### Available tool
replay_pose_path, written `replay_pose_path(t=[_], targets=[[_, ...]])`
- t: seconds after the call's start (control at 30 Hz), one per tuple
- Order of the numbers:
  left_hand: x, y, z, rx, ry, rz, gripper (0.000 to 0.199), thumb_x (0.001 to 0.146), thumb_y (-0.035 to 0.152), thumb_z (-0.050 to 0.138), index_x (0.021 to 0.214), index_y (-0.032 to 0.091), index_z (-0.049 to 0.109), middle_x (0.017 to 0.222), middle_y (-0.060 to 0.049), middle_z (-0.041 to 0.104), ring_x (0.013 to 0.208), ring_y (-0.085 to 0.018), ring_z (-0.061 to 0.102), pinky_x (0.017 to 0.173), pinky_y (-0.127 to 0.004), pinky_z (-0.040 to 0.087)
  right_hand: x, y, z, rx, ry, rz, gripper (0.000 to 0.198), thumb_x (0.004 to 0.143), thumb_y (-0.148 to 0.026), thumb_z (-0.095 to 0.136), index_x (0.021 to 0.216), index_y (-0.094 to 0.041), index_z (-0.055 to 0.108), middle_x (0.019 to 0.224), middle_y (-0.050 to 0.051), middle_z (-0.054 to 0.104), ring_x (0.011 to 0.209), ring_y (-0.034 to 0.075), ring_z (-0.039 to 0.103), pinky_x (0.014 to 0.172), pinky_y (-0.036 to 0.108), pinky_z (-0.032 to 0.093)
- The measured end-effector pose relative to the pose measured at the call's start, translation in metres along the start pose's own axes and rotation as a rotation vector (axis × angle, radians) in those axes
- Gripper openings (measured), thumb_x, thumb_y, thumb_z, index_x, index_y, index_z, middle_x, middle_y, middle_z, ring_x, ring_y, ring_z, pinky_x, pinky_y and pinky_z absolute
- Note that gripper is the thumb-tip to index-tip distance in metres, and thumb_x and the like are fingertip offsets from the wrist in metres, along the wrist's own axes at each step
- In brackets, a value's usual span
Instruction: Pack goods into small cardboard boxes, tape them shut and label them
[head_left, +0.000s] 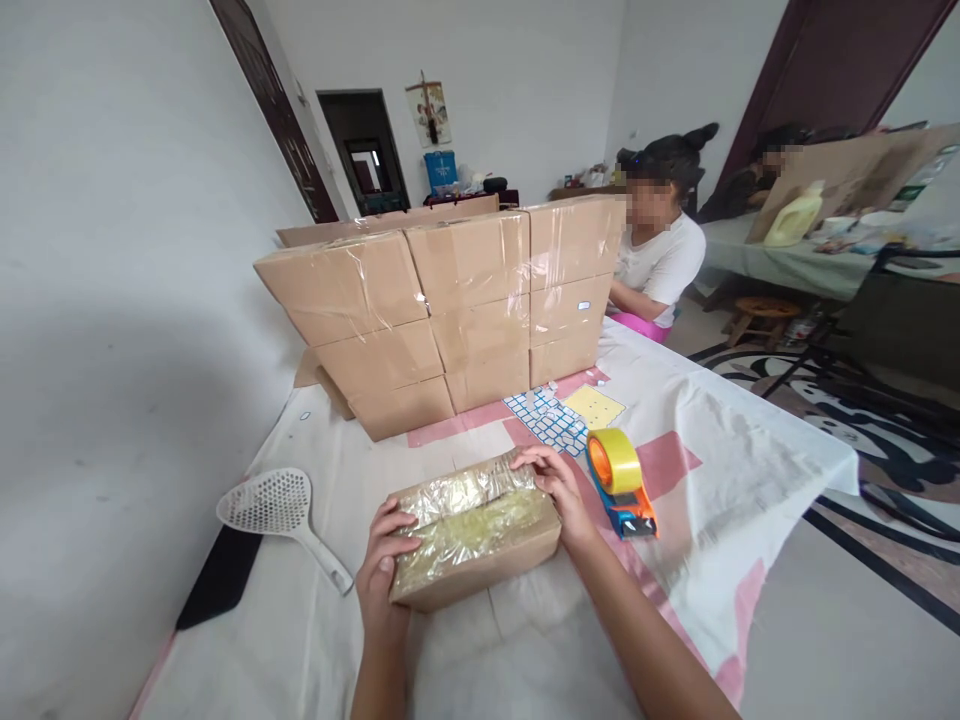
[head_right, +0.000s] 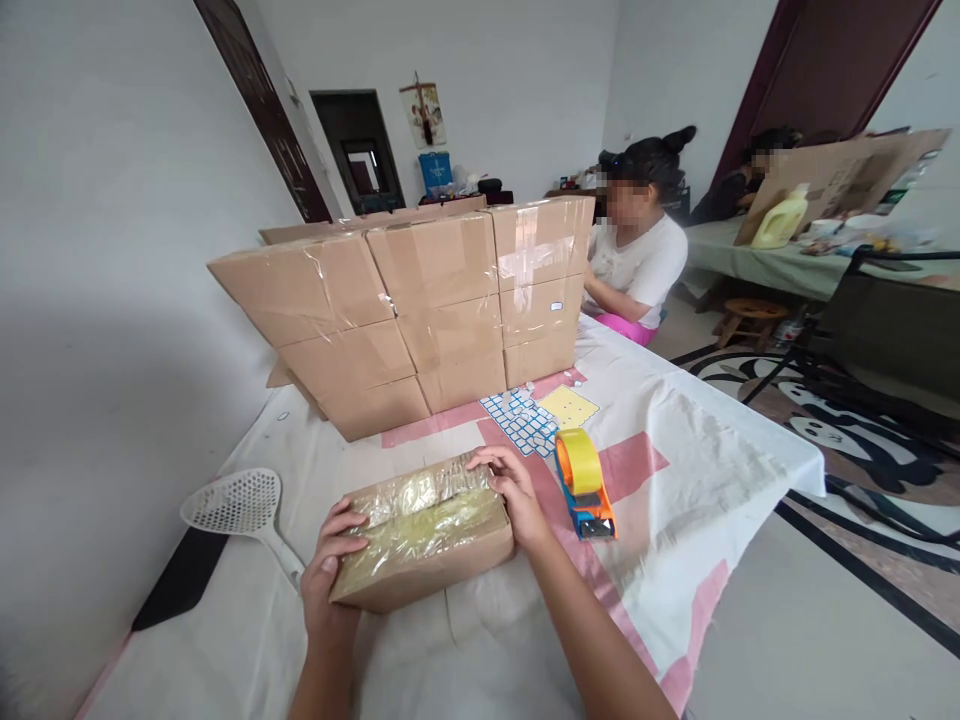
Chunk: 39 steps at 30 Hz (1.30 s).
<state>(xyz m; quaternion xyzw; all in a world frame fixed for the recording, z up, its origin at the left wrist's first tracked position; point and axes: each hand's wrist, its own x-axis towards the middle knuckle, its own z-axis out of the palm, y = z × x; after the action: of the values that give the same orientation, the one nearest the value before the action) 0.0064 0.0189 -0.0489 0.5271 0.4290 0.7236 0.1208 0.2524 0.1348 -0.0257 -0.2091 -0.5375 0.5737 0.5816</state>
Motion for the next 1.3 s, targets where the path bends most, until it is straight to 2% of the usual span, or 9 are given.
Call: replay_pose_path(t=[0.17, 0.37, 0.5, 0.63, 0.7, 0.8, 0.97, 1.07, 1.3], targets=[[-0.006, 0.002, 0.002, -0.008, 0.067, -0.056, 0.04, 0.096, 0.049, 0.054, 0.075, 0.023, 0.076, 0.106, -0.008, 0.073, 0.137, -0.032, 0.052, 0.124, -0.058, 0.029, -0.002, -0.003, 0.002, 0.002, 0.018, -0.015, 0.035, 0.079, -0.018, 0.057, 0.11, -0.027, 0.07, 0.106, 0.003, 0.077, 0.112, 0.026, 0.066, 0.108, 0.04, 0.042], [-0.007, 0.015, 0.011, -0.141, 0.239, -0.259, 0.028, 0.086, 0.045, 0.068, 0.106, 0.026, 0.073, 0.109, -0.004, 0.076, 0.142, -0.03, 0.051, 0.124, -0.055, 0.03, -0.002, -0.009, 0.006, 0.014, 0.011, 0.003, 0.034, 0.078, -0.019, 0.056, 0.109, -0.027, 0.069, 0.11, 0.003, 0.078, 0.113, 0.027, 0.067, 0.106, 0.041, 0.045], [-0.01, 0.028, 0.01, -0.248, 0.295, -0.377, 0.019, 0.084, 0.041, 0.073, 0.092, 0.025, 0.068, 0.108, -0.002, 0.076, 0.139, -0.029, 0.054, 0.12, -0.052, 0.035, -0.002, -0.024, 0.006, -0.121, -0.023, -0.011, 0.032, 0.083, -0.022, 0.057, 0.113, -0.025, 0.068, 0.117, 0.006, 0.077, 0.119, 0.027, 0.066, 0.109, 0.044, 0.045], [-0.024, 0.032, -0.006, -0.151, 0.358, -0.329, 0.022, 0.079, 0.04, 0.079, 0.083, 0.022, 0.068, 0.104, -0.003, 0.074, 0.114, -0.023, 0.067, 0.104, -0.04, 0.049, 0.005, -0.065, -0.017, -0.354, 0.375, -0.388, 0.021, 0.091, -0.03, 0.059, 0.108, -0.025, 0.069, 0.111, 0.007, 0.074, 0.111, 0.026, 0.067, 0.104, 0.043, 0.048], [-0.031, 0.033, -0.013, -0.092, 0.402, -0.274, 0.022, 0.077, 0.04, 0.081, 0.08, 0.021, 0.069, 0.096, -0.002, 0.071, 0.097, -0.018, 0.066, 0.09, -0.033, 0.053, 0.01, -0.088, -0.04, -0.482, 0.613, -0.444, 0.02, 0.092, -0.035, 0.059, 0.106, -0.024, 0.067, 0.11, 0.007, 0.073, 0.109, 0.026, 0.067, 0.1, 0.043, 0.05], [-0.04, 0.038, -0.013, -0.003, 0.447, -0.137, 0.021, 0.074, 0.037, 0.083, 0.075, 0.02, 0.071, 0.084, 0.0, 0.067, 0.084, -0.015, 0.062, 0.078, -0.028, 0.051, 0.013, -0.106, -0.077, -0.734, 0.738, -0.148, 0.041, 0.086, -0.047, 0.063, 0.118, -0.021, 0.063, 0.129, 0.013, 0.066, 0.115, 0.03, 0.065, 0.096, 0.045, 0.051], [-0.046, 0.047, 0.001, 0.186, 0.296, 0.095, 0.008, 0.074, 0.026, 0.083, 0.077, 0.021, 0.077, 0.08, 0.0, 0.067, 0.077, -0.016, 0.061, 0.067, -0.028, 0.047, -0.003, -0.085, -0.102, -0.895, 0.514, 0.433, 0.068, 0.082, -0.055, 0.066, 0.136, -0.015, 0.054, 0.118, 0.018, 0.07, 0.093, 0.029, 0.071, 0.075, 0.037, 0.055], [-0.046, 0.051, 0.007, 0.255, 0.245, 0.149, 0.009, 0.074, 0.023, 0.084, 0.082, 0.022, 0.079, 0.08, -0.001, 0.067, 0.077, -0.017, 0.061, 0.064, -0.028, 0.047, -0.011, -0.073, -0.097, -0.957, 0.401, 0.476, 0.064, 0.085, -0.053, 0.066, 0.136, -0.017, 0.053, 0.109, 0.014, 0.072, 0.089, 0.028, 0.072, 0.07, 0.034, 0.053], [-0.041, 0.062, 0.014, 0.306, 0.313, 0.098, 0.006, 0.078, 0.024, 0.081, 0.081, 0.02, 0.077, 0.077, 0.001, 0.068, 0.073, -0.014, 0.061, 0.065, -0.027, 0.048, -0.01, -0.072, -0.095, -0.898, 0.415, 0.418, 0.049, 0.084, -0.051, 0.067, 0.118, -0.017, 0.059, 0.098, 0.01, 0.073, 0.085, 0.027, 0.071, 0.067, 0.032, 0.051]])
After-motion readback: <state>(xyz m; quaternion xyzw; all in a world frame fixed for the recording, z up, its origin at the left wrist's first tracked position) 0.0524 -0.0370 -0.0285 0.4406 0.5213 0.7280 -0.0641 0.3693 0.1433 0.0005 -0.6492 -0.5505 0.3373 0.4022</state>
